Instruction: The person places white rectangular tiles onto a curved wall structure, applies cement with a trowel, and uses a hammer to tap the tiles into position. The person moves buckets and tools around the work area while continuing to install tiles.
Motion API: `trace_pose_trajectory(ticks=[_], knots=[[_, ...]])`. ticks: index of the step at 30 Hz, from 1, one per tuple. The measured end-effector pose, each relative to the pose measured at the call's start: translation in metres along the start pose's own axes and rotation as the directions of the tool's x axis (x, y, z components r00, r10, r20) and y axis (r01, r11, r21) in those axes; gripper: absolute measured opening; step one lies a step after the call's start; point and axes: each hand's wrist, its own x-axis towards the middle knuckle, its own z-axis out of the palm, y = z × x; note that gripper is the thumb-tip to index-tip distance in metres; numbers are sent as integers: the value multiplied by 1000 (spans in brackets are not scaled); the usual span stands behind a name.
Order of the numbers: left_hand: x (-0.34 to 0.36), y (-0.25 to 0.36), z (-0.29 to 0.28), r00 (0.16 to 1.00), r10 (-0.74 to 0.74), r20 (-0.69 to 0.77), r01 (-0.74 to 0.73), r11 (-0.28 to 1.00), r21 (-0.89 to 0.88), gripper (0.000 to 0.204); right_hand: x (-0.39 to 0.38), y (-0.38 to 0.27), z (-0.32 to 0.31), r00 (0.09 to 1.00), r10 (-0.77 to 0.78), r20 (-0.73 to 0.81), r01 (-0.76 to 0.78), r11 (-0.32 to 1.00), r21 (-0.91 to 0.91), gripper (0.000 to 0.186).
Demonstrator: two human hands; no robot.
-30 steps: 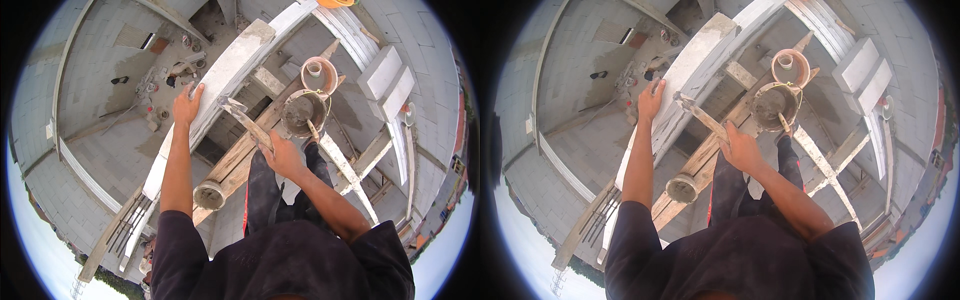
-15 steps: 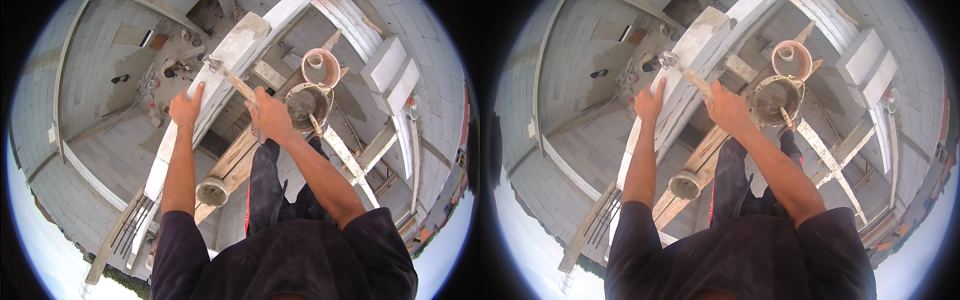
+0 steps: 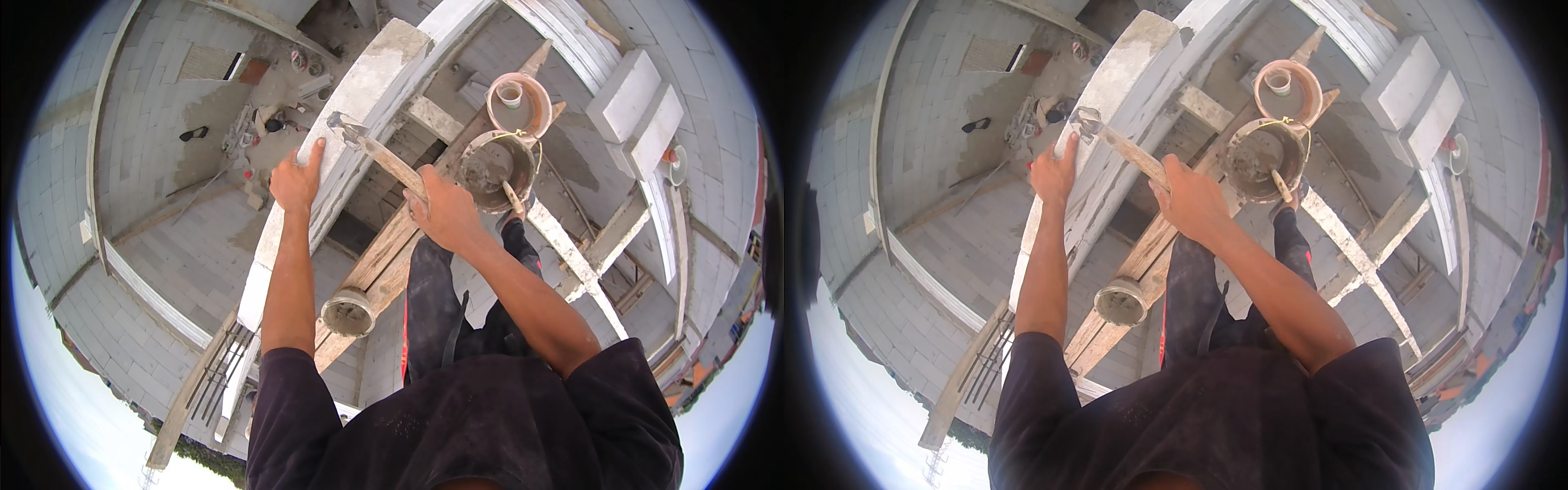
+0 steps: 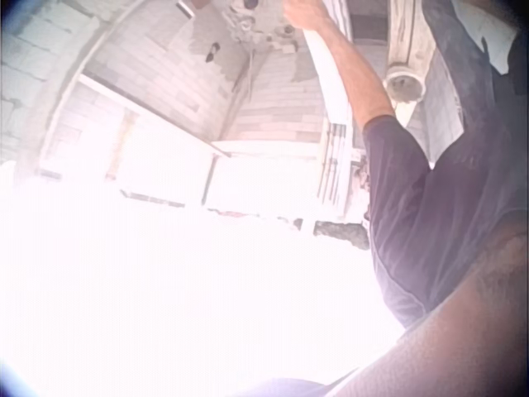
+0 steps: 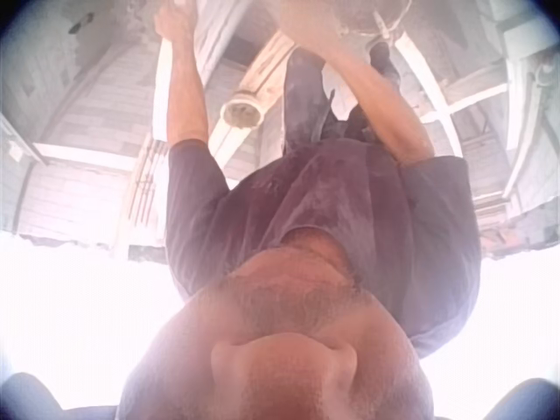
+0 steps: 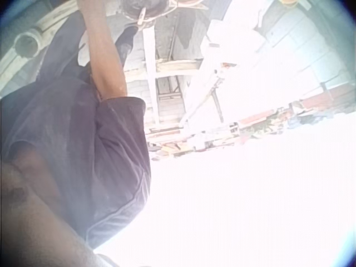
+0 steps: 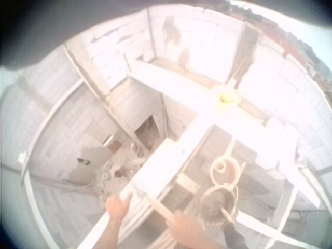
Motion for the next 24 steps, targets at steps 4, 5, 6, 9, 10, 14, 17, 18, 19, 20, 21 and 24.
trace_pose_trajectory(ticks=[4, 5, 6, 9, 10, 14, 17, 18, 19, 20, 21, 24], knots=[[-1, -6, 3, 1000, -3, -25, 3, 1000, 6, 85, -74, 35, -16, 998, 64, -17, -63, 996, 57, 32], [-2, -4, 1, 1000, -2, -21, 2, 1000, -3, 86, -95, 51, -17, 994, 106, -5, -106, 992, 63, 33], [-3, -1, 0, 1000, 3, -15, -3, 1000, -16, 87, -116, 70, -19, 986, 166, 17, -166, 986, 20, 33], [-6, 1, -4, 999, 38, 1, -38, 999, -38, 84, -169, 104, -34, 948, 311, 72, -304, 948, -94, 32], [-6, 0, -6, 998, 55, 6, -54, 998, -44, 83, -187, 113, -39, 939, 334, 81, -325, 940, -107, 32], [-7, -18, -9, 980, 102, -169, -142, 959, -244, 70, -212, 128, -45, 905, 403, 137, -383, 911, -154, 32], [-13, -25, -16, 988, 96, -119, -129, 943, -307, 61, -196, 115, -43, 922, 353, 159, -331, 932, -147, 30], [-19, -28, -15, 990, 109, -87, -130, 947, -294, 59, -178, 107, -38, 936, 315, 159, -296, 946, -132, 30], [-22, -28, -14, 991, 123, -54, -133, 951, -281, 58, -161, 100, -32, 958, 250, 140, -238, 966, -98, 31], [-23, -26, -17, 992, 120, -51, -129, 953, -274, 56, -142, 90, -23, 975, 185, 121, -178, 982, -64, 33], [-24, -21, -20, 992, 114, -47, -123, 956, -268, 55, -120, 73, -18, 986, 131, 103, -129, 991, -31, 34], [-24, -29, -17, 981, 167, -100, -186, 955, -230, 52, -60, 3, -20, 999, -38, 17, 36, 997, 61, 35]])
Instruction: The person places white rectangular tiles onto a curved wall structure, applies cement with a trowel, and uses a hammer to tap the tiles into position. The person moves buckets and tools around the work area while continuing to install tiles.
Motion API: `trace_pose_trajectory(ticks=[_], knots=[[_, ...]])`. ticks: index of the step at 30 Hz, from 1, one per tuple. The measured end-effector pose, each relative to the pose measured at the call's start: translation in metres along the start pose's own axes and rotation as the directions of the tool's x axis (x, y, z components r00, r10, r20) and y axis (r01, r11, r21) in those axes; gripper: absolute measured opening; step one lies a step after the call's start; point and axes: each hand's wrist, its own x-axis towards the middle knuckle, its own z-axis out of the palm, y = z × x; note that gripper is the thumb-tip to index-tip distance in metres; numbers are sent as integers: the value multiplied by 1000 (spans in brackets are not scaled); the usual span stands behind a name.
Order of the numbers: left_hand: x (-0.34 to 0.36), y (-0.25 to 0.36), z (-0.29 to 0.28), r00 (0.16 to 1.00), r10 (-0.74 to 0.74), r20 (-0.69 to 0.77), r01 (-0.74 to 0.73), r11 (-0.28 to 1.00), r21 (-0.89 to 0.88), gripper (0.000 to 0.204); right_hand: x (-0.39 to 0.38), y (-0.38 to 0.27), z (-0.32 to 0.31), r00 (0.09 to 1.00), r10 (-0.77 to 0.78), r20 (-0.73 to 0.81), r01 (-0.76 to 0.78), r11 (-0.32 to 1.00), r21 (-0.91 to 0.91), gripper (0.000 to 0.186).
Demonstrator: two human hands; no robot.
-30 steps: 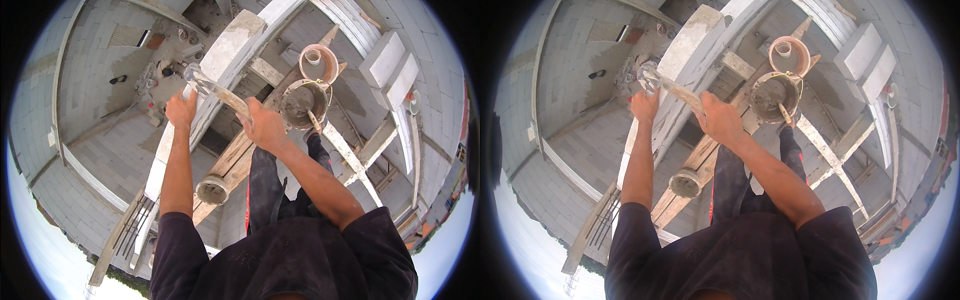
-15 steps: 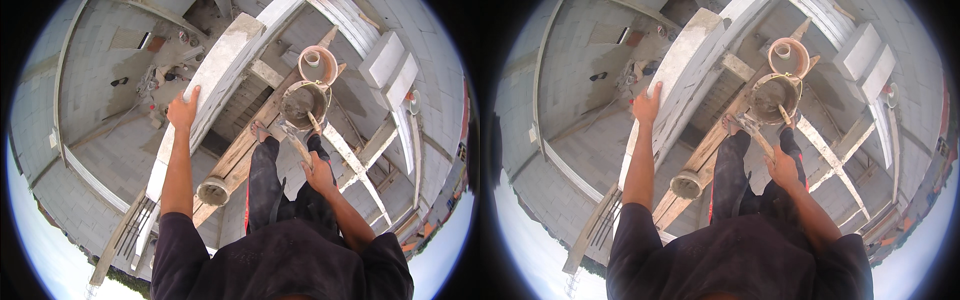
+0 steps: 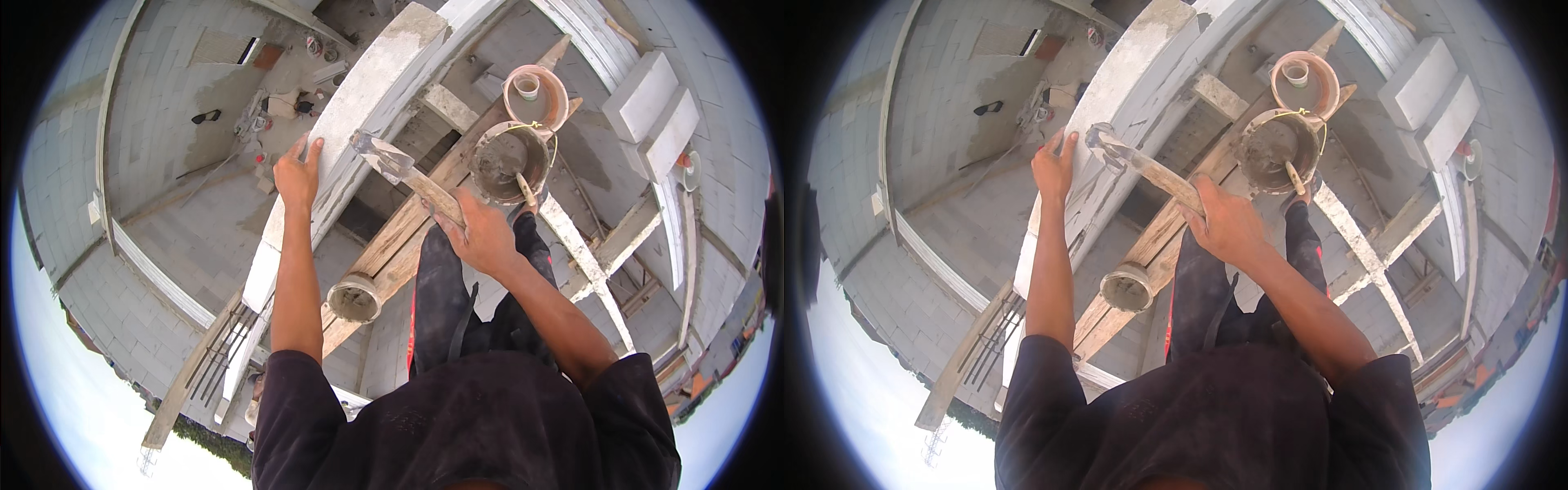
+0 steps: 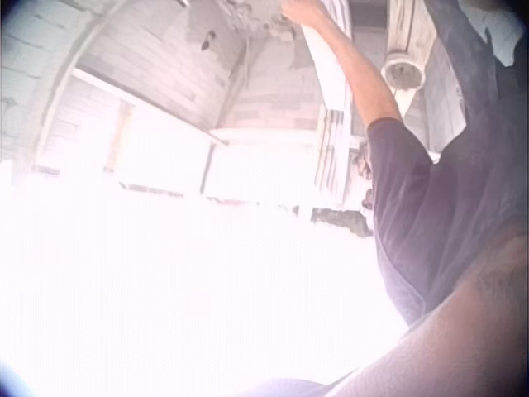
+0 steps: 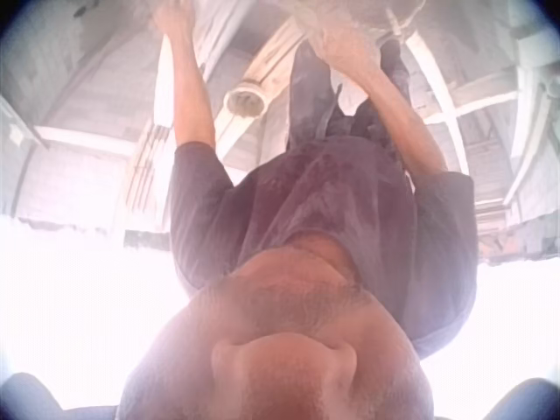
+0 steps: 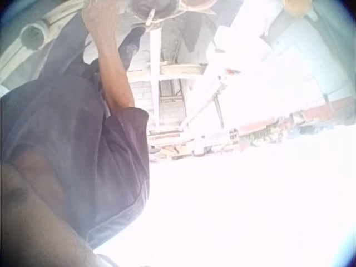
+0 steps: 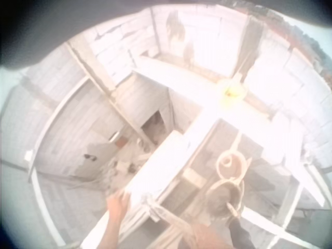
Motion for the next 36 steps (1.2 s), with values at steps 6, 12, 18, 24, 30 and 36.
trace_pose_trajectory(ticks=[6, 12, 18, 24, 30, 36], knots=[[1, -7, 1, 1000, 0, -11, 1, 999, 53, 52, 73, -34, 16, 950, -247, -192, 252, 968, 2, 33], [5, 4, 1, 997, -60, 52, 58, 997, 46, 54, 87, -1, 30, 998, -15, -62, 7, 992, -124, 33], [3, -10, 1, 1000, -18, 25, 17, 999, 40, 54, 73, -37, 21, 977, -151, -151, 153, 988, 1, 35], [7, -2, 2, 997, -44, 62, 41, 998, 47, 53, 79, -3, 40, 973, -172, -155, 163, 984, -65, 37], [6, 0, -3, 990, -98, 98, 90, 992, 86, 57, 34, 21, 26, 998, 57, 1, -57, 993, -105, 36], [4, 11, -10, 988, -106, 109, 100, 993, 63, 55, -90, 101, -4, 960, 270, 77, -254, 952, -171, 29]])
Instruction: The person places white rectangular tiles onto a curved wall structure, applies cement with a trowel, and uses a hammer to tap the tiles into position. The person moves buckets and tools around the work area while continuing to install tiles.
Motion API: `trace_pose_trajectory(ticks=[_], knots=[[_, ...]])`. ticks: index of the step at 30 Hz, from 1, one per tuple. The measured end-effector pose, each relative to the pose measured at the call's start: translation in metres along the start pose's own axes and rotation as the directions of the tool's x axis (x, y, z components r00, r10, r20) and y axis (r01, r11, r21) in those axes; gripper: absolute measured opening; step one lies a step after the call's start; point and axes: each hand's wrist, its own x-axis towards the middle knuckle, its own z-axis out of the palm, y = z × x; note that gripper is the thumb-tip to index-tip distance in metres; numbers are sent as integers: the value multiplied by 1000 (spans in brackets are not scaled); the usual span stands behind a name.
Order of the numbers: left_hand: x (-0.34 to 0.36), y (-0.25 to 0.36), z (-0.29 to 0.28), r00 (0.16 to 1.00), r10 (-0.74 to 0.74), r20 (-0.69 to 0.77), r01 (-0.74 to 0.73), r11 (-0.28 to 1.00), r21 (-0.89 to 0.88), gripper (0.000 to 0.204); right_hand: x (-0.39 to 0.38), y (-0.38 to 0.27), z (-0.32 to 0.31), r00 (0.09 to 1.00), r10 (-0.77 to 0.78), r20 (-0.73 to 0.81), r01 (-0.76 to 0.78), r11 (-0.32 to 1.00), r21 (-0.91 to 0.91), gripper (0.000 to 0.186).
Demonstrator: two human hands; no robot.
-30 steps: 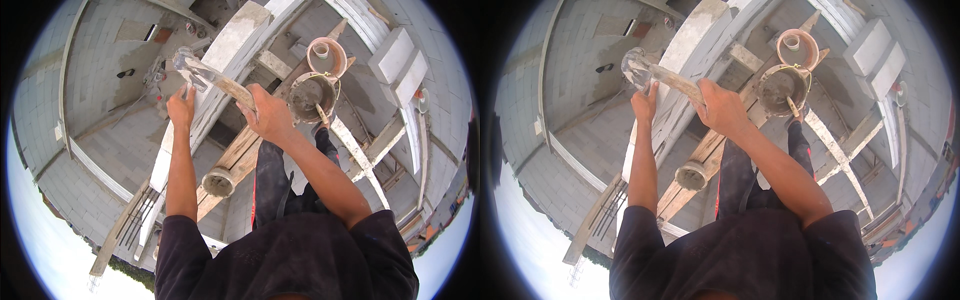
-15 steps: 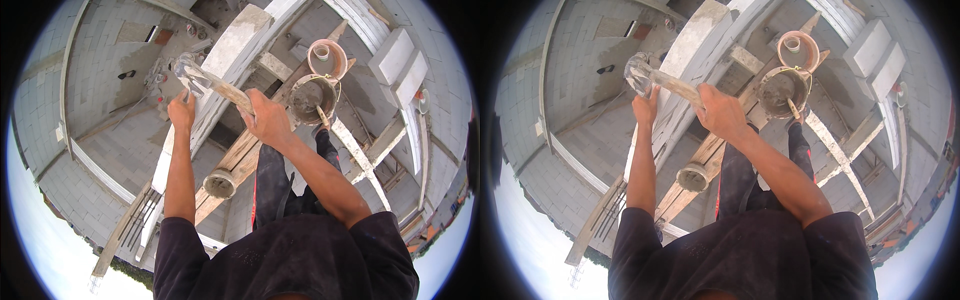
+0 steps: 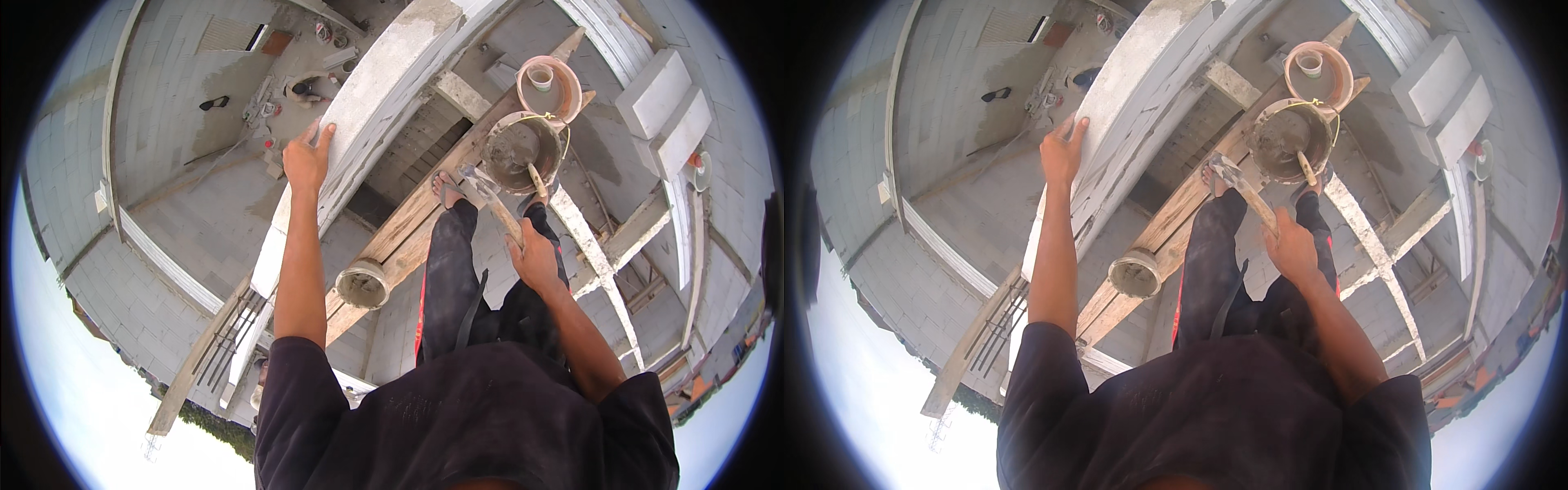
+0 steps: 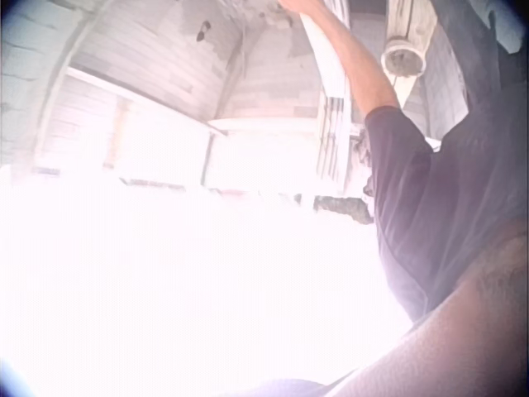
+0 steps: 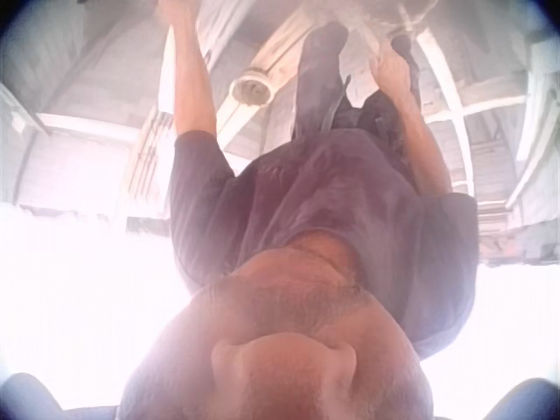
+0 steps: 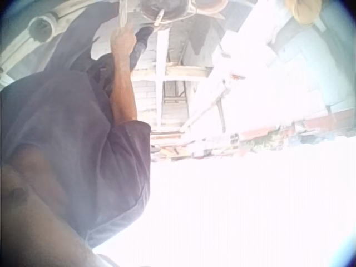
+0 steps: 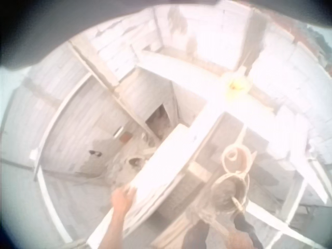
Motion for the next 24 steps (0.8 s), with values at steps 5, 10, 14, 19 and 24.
trace_pose_trajectory(ticks=[5, 10, 14, 19, 24], knots=[[-12, -28, 20, 964, 152, -220, -170, 983, -66, 51, -70, 64, -8, 982, 180, 53, -174, 980, -100, 26], [-48, -67, -21, 978, -154, -137, 148, 988, -55, 47, -59, 55, -11, 969, 212, 126, -194, 971, -139, 28], [-79, -122, -36, 995, -83, -63, 85, 996, 35, 45, 2, -18, -7, 990, -69, 122, 79, 994, -76, 29], [-80, -119, -45, 985, -174, 13, 172, 982, 82, 48, 78, -140, 2, 925, -376, 52, 374, 926, 53, 30], [-80, -127, -43, 989, -145, 3, 144, 985, 91, 50, 128, -194, 30, 816, -576, -48, 573, 817, -58, 31]])
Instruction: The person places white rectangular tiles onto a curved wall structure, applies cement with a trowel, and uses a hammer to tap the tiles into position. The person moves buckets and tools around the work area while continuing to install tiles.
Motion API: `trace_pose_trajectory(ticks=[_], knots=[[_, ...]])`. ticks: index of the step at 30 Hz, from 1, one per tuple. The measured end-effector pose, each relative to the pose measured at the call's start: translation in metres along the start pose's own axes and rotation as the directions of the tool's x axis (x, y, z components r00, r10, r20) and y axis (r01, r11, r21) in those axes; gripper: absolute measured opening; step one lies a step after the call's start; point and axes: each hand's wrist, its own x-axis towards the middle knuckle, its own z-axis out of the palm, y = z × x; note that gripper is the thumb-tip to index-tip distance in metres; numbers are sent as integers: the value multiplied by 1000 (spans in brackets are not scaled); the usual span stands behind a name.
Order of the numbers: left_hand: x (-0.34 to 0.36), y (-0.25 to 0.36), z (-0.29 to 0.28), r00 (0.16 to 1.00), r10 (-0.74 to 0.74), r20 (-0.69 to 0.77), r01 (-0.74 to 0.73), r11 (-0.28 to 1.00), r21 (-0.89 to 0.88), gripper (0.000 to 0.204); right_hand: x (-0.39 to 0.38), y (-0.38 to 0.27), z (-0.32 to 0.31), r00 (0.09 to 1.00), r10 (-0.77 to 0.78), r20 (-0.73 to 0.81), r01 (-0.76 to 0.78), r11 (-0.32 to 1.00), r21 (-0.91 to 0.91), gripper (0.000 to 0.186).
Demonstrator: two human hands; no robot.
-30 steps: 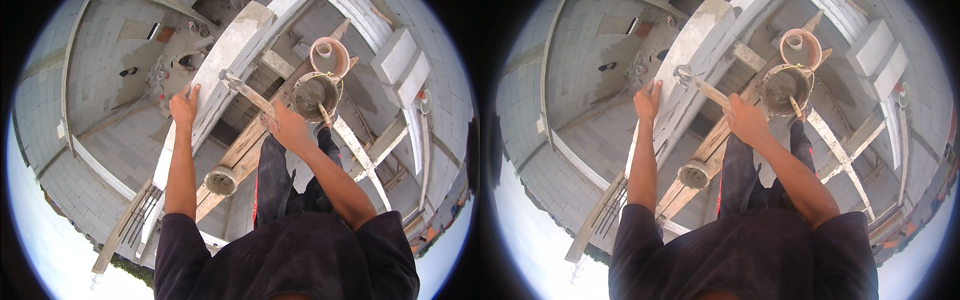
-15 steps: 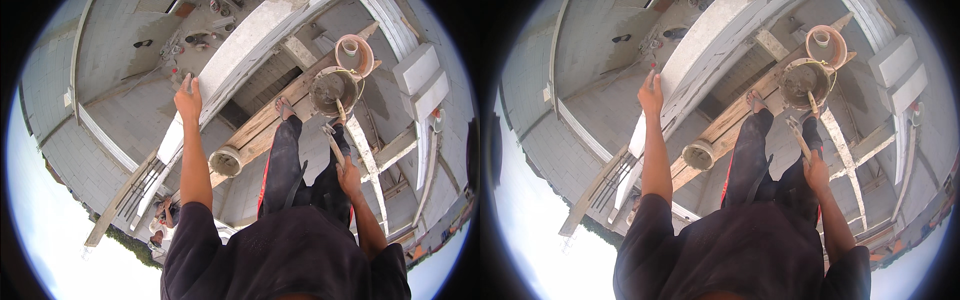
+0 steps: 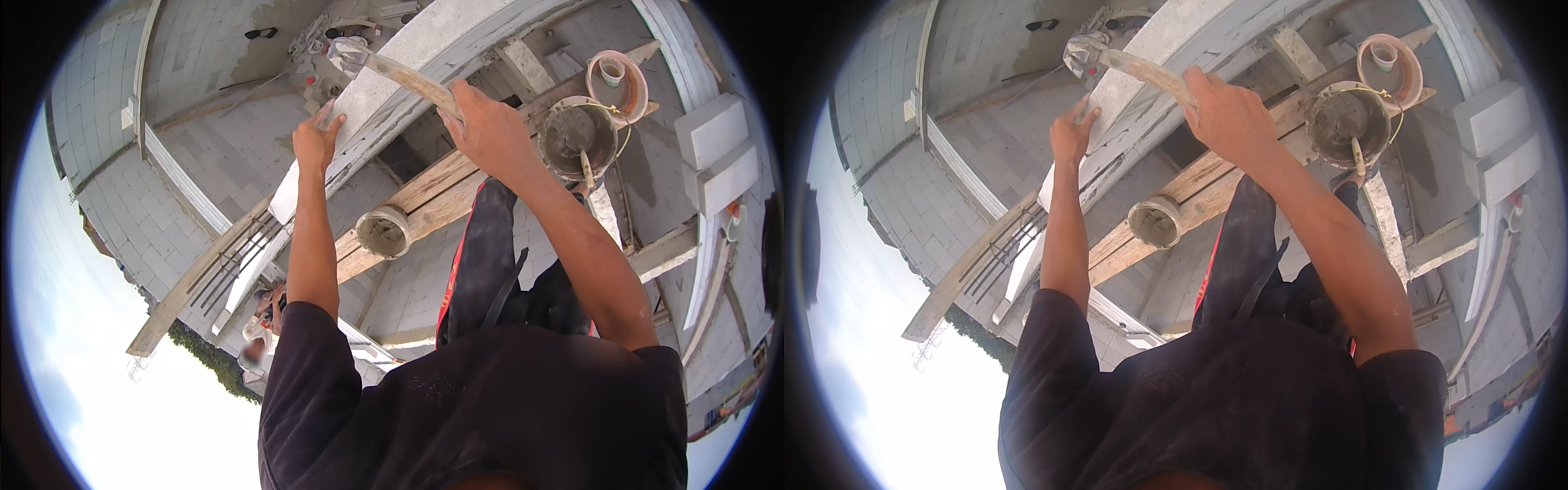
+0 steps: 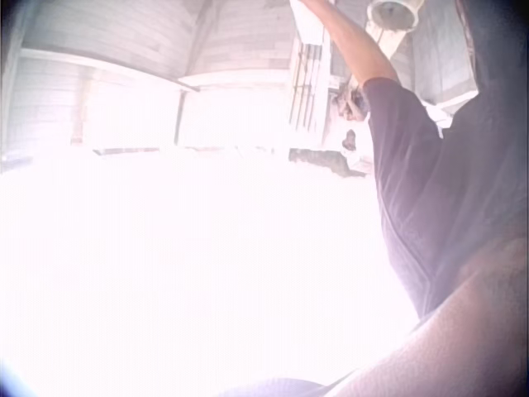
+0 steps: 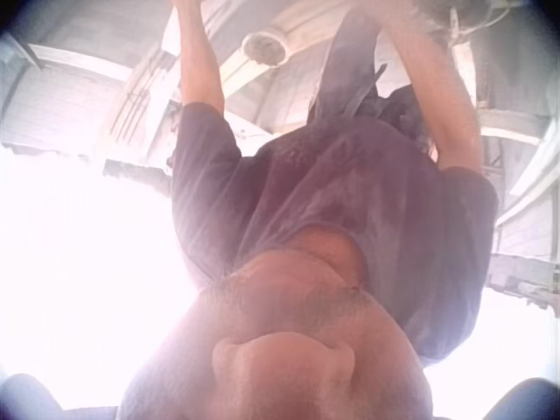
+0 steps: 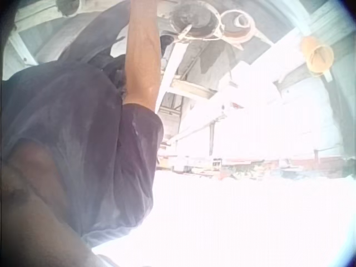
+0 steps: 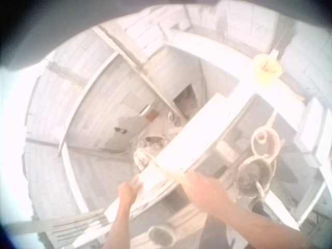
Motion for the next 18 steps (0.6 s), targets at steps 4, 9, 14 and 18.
trace_pose_trajectory(ticks=[4, 9, 14, 18], knots=[[4, -3, 7, 999, 38, -1, -38, 999, -8, 49, 5, 14, 7, 990, 93, 110, -82, 992, -100, 30], [3, 2, -1, 999, 27, 30, -27, 1000, 2, 48, -66, 29, -16, 981, 101, 164, -105, 994, 15, 35], [-2, 1, -10, 992, 104, 69, -106, 994, 37, 49, -185, 83, -26, 836, 475, 274, -512, 856, 78, 35], [7, 21, 6, 992, 71, 109, -76, 996, 42, 50, -296, 161, -11, 565, 815, 132, -823, 545, 158, 40]])
